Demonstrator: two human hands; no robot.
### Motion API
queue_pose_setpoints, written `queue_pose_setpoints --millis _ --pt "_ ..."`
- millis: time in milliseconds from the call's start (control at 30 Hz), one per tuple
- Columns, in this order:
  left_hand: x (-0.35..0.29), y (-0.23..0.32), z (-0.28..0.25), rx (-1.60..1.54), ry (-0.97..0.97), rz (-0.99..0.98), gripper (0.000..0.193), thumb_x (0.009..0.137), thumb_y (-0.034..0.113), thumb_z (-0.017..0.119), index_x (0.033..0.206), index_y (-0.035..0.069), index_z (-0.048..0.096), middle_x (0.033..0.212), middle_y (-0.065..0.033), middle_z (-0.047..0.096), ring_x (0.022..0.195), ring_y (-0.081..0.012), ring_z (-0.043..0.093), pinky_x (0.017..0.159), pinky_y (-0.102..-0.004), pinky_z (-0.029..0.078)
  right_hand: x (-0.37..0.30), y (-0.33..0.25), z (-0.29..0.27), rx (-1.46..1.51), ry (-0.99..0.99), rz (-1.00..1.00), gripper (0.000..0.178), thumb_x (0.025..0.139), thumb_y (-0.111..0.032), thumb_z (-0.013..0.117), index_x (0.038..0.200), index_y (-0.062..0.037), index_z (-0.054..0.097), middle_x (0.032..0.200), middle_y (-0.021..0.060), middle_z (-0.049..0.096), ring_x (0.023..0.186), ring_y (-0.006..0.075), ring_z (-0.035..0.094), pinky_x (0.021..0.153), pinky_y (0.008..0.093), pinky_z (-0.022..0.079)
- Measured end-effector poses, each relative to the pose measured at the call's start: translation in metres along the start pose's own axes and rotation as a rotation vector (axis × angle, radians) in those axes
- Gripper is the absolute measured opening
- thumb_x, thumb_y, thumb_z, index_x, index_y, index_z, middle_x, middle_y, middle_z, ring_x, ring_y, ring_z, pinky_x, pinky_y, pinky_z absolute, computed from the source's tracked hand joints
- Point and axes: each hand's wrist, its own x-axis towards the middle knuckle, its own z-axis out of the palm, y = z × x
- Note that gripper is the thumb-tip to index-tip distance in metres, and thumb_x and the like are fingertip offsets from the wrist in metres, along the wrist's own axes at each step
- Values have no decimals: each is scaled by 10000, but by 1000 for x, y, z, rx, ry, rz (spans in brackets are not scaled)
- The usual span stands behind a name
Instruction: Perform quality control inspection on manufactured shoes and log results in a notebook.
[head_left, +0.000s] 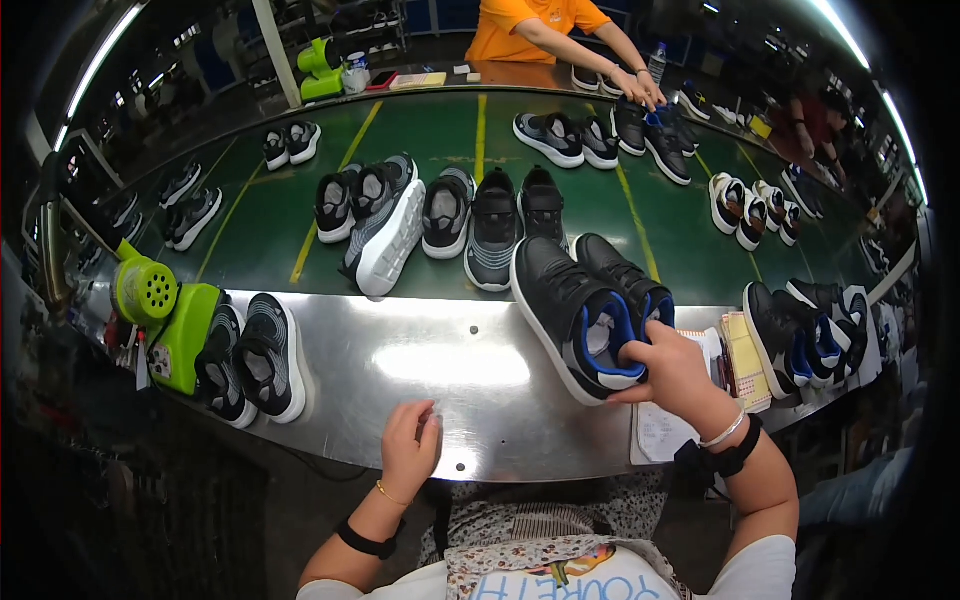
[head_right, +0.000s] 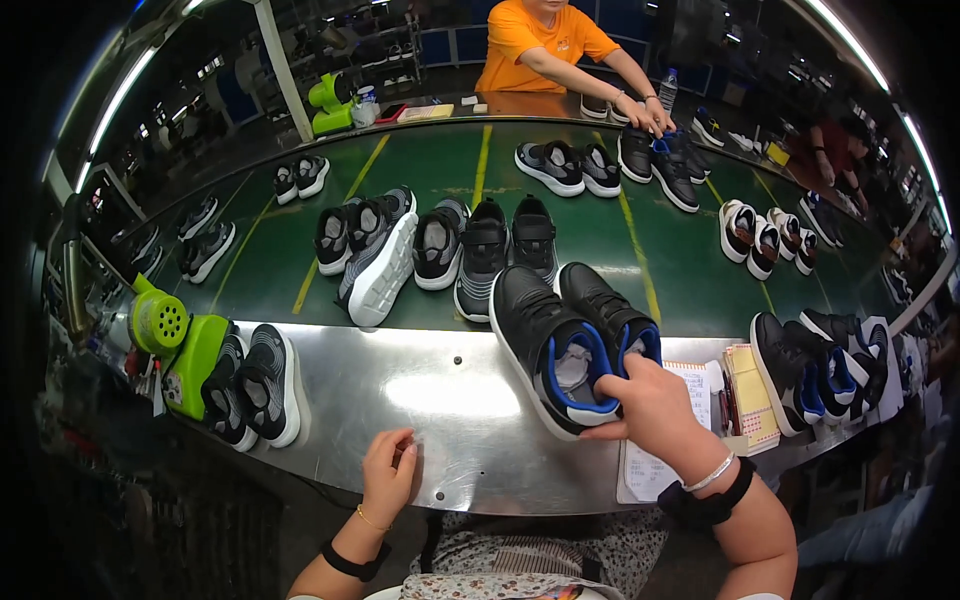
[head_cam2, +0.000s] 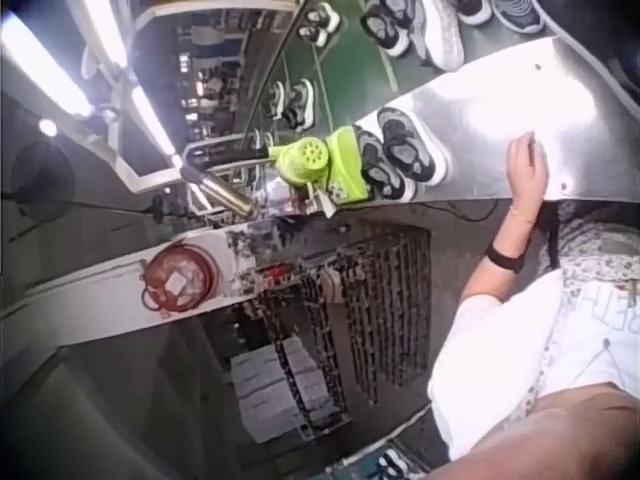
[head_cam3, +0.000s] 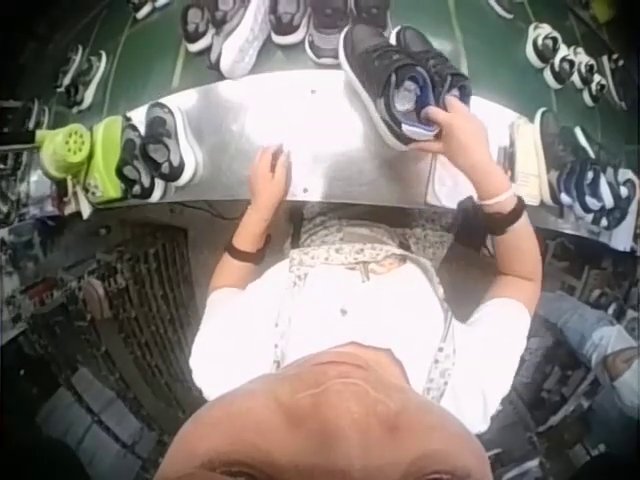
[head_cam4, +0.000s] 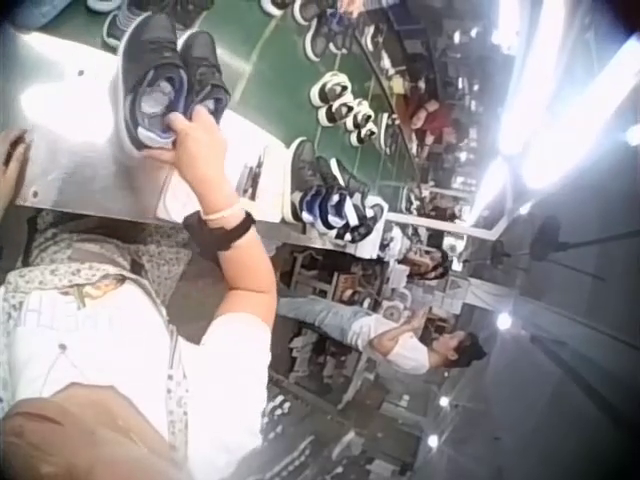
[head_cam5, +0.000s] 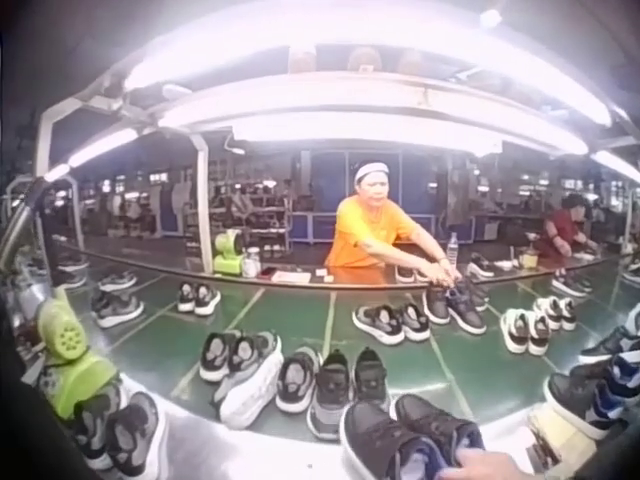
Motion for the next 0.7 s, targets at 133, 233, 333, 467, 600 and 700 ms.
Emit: queue_pose_setpoints --millis 133,233,333,467,600,700 --pt "5 -2 6 71 -1 146 165 740 42 595 902 21 613 834 -119 611 756 -270 561 706 -349 448 45 102 -32 -396 296 278 537 539 -340 797 984 -129 586 912 99 526 862 275 540 715 359 444" --pt "7 -5 6 106 -5 139 160 730 48 609 889 27 615 840 -113 615 757 -270 563 697 -350 444 71 120 -41 -445 470 275 654 572 -236 790 1154 -124 514 1072 127 520 967 295 516 802 375 426" --pt "5 -10 0 122 2 112 151 731 76 634 876 35 619 825 -108 619 752 -270 569 693 -351 439 103 81 -1 -193 311 138 600 649 -204 751 1186 -117 498 1057 126 520 970 293 513 815 376 430" --pt "10 -19 4 106 -31 138 154 741 117 645 872 39 623 814 -105 623 763 -276 578 707 -367 433 139 63 47 -60 184 100 522 724 -266 692 1187 -117 502 1089 147 522 991 314 518 854 393 429" --pt "10 -22 -4 104 -51 124 162 737 116 643 880 43 625 819 -101 621 779 -271 578 720 -365 426 209 52 73 -22 293 88 422 763 -262 654 1132 -100 531 1028 133 550 975 306 525 833 393 433" --pt "11 -28 -4 89 -60 114 166 725 99 644 882 49 625 827 -93 619 788 -265 577 725 -361 422 258 57 84 -136 343 65 366 782 -281 631 1091 -100 554 965 111 570 957 294 533 806 390 439"
